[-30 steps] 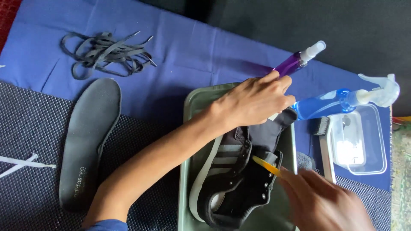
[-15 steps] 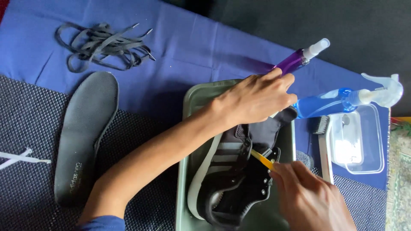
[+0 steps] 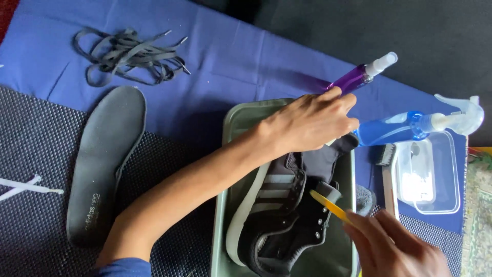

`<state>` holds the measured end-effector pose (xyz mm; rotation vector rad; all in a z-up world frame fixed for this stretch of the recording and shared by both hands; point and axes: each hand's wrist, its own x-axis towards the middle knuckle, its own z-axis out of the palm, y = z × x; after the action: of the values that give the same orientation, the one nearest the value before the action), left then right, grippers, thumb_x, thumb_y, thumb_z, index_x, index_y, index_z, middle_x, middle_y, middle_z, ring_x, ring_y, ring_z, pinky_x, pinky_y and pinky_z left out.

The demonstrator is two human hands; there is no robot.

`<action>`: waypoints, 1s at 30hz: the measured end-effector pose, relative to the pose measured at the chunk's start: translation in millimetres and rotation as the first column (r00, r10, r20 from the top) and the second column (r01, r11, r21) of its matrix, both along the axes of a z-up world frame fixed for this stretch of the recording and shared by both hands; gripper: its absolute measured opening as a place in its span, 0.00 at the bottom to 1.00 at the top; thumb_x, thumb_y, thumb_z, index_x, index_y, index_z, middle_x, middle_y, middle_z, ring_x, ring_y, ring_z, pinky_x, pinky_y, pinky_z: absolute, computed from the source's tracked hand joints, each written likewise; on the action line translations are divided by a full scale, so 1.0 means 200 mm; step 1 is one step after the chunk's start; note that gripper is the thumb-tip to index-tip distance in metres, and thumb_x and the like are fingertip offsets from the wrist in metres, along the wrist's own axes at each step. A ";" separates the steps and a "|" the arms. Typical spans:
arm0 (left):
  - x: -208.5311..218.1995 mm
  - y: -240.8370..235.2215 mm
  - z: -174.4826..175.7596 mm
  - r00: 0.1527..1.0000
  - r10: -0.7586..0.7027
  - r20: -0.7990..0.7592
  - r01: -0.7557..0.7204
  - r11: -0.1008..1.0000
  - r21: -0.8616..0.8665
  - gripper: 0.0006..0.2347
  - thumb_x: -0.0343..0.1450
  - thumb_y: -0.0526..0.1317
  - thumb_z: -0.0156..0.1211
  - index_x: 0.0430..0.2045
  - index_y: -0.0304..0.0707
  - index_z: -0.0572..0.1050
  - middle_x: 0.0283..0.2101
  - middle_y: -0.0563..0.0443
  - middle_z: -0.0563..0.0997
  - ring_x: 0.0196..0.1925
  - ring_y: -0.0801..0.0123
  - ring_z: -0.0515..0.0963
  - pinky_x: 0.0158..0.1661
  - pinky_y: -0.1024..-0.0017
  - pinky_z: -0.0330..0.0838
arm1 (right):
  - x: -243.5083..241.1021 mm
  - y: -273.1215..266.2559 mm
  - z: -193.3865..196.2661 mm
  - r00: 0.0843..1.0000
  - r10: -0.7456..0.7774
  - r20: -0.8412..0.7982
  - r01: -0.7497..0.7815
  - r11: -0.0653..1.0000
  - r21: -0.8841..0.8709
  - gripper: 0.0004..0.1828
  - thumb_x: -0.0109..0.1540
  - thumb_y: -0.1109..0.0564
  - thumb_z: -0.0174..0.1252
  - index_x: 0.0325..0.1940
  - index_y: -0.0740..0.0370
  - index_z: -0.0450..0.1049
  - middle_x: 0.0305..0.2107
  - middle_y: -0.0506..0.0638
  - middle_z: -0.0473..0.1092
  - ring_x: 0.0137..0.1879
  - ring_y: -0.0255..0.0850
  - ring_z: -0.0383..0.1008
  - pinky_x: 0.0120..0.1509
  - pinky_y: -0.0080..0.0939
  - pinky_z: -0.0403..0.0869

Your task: The person scrubs the interior and exterior of a black sneaker using a yellow brush and cleaning solution. They wipe the shoe with a cloth and continue scrubbing the inner lining and tongue area.

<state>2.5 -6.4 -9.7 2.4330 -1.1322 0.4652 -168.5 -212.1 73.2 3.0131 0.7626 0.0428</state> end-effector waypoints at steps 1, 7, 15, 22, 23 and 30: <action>-0.01 0.01 0.00 1.000 0.002 -0.006 -0.002 1.000 -0.002 0.05 0.71 0.24 0.60 0.32 0.32 0.79 0.33 0.44 0.74 0.31 0.65 0.72 0.24 0.71 0.79 | 0.06 0.02 -0.03 1.000 0.002 -0.006 -0.002 1.000 -0.002 0.12 0.56 0.49 0.68 0.43 0.49 0.81 0.24 0.40 0.75 0.23 0.33 0.76 0.26 0.39 0.77; 0.00 0.02 0.00 1.000 0.019 0.004 -0.019 0.999 -0.034 0.05 0.70 0.24 0.61 0.29 0.32 0.78 0.34 0.43 0.75 0.31 0.66 0.73 0.28 0.72 0.80 | -0.02 0.02 0.00 0.997 -0.065 -0.048 0.062 0.996 -0.067 0.16 0.55 0.47 0.68 0.46 0.46 0.79 0.24 0.39 0.75 0.21 0.33 0.76 0.22 0.37 0.79; -0.01 0.01 0.01 1.000 0.003 -0.023 -0.003 1.000 0.010 0.06 0.71 0.24 0.61 0.26 0.32 0.76 0.33 0.44 0.73 0.30 0.65 0.72 0.24 0.71 0.79 | -0.01 0.00 0.00 0.990 0.032 -0.137 -0.050 0.990 -0.128 0.13 0.56 0.46 0.67 0.45 0.38 0.77 0.19 0.36 0.68 0.20 0.32 0.74 0.20 0.42 0.79; 0.00 0.02 0.01 1.000 0.010 -0.011 -0.010 1.000 -0.012 0.06 0.72 0.24 0.60 0.26 0.33 0.77 0.33 0.44 0.74 0.31 0.64 0.72 0.28 0.68 0.80 | 0.16 -0.05 0.19 0.992 0.111 0.056 -0.102 0.985 -0.141 0.09 0.61 0.45 0.62 0.45 0.35 0.81 0.26 0.34 0.79 0.35 0.35 0.82 0.29 0.40 0.79; 0.01 0.02 0.01 1.000 0.007 -0.017 -0.007 1.000 -0.001 0.06 0.72 0.24 0.59 0.27 0.33 0.77 0.32 0.45 0.73 0.30 0.66 0.72 0.26 0.70 0.79 | 0.16 -0.06 0.19 0.992 0.112 0.063 -0.106 0.990 -0.091 0.10 0.57 0.44 0.65 0.42 0.37 0.82 0.26 0.35 0.80 0.33 0.36 0.82 0.33 0.41 0.76; 0.00 0.02 0.03 1.000 -0.008 -0.030 0.008 1.000 0.014 0.04 0.70 0.25 0.62 0.33 0.32 0.80 0.34 0.43 0.75 0.32 0.64 0.76 0.35 0.65 0.84 | 0.32 -0.04 0.14 0.921 0.188 0.340 -0.093 0.957 -0.276 0.02 0.67 0.48 0.66 0.42 0.38 0.83 0.38 0.35 0.81 0.46 0.37 0.79 0.53 0.46 0.69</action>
<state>2.3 -1.7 -3.9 2.4383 -1.1359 0.4182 -104.9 -220.9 101.0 2.5917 0.8657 0.4565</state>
